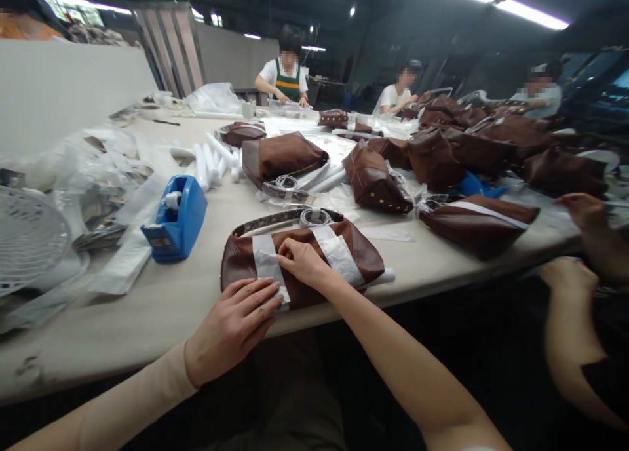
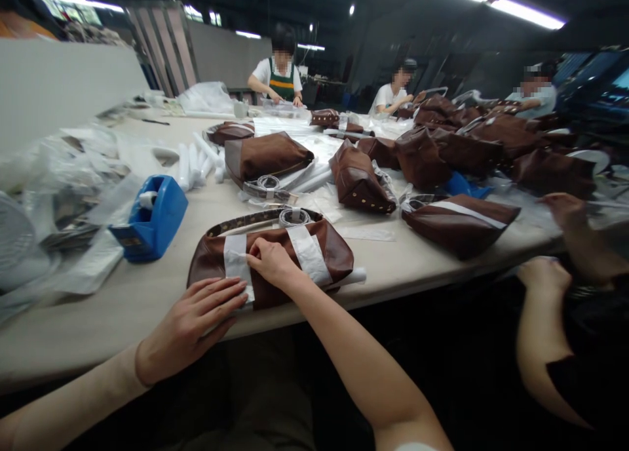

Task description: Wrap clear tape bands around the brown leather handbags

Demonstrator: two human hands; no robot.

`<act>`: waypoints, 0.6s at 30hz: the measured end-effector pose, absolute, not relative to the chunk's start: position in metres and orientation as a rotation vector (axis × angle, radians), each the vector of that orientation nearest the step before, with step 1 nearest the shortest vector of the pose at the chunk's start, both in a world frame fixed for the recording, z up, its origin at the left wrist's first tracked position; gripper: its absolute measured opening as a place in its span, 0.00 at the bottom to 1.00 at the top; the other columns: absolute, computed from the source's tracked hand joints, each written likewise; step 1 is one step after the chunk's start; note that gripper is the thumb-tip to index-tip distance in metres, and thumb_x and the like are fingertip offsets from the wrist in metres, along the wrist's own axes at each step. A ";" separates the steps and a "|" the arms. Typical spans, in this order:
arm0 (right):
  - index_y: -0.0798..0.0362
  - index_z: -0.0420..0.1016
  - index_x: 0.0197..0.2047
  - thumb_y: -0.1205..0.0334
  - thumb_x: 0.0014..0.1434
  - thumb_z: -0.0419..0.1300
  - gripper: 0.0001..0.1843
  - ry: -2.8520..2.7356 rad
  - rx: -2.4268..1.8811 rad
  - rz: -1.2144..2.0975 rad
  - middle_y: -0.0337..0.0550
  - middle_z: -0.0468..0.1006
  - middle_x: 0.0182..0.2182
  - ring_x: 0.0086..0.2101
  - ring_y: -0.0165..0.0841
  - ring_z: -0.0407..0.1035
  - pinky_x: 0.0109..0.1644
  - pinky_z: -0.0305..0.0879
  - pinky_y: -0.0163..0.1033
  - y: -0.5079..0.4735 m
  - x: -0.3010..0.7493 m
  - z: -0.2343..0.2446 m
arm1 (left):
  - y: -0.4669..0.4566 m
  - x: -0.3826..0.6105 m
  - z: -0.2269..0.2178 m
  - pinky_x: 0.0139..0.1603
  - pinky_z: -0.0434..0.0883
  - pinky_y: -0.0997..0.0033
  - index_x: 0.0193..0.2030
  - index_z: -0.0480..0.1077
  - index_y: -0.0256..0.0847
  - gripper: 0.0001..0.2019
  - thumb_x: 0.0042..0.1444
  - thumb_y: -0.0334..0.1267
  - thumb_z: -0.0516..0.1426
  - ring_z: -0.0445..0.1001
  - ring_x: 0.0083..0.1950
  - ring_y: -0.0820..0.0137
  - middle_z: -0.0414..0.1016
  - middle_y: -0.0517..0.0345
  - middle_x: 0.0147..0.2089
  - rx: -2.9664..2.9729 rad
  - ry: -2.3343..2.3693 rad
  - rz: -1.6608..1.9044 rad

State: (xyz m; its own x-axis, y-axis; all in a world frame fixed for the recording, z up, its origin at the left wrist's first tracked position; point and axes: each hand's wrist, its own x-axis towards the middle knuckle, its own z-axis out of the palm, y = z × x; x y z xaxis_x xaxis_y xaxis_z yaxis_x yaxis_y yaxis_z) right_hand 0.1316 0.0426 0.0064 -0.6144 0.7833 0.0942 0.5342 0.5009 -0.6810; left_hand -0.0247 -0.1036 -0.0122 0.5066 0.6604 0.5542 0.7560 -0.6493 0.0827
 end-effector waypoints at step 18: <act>0.56 0.68 0.29 0.72 0.48 0.66 0.09 -2.454 -1.064 0.835 0.34 0.71 0.23 0.25 0.25 0.64 0.31 0.54 0.30 0.051 0.130 -0.003 | -0.103 -0.023 -0.016 0.64 0.60 0.57 0.61 0.63 0.36 0.21 0.61 0.27 0.55 0.64 0.64 0.63 0.69 0.49 0.61 -2.594 -1.161 -0.902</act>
State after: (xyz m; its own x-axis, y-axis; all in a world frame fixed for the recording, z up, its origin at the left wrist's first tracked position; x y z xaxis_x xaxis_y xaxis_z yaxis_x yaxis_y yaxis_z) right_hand 0.1300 0.0512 -0.0029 -0.6625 0.7456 0.0720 0.5470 0.5472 -0.6335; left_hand -0.0235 -0.1034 -0.0162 0.5165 0.6252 0.5850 0.7214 -0.6858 0.0960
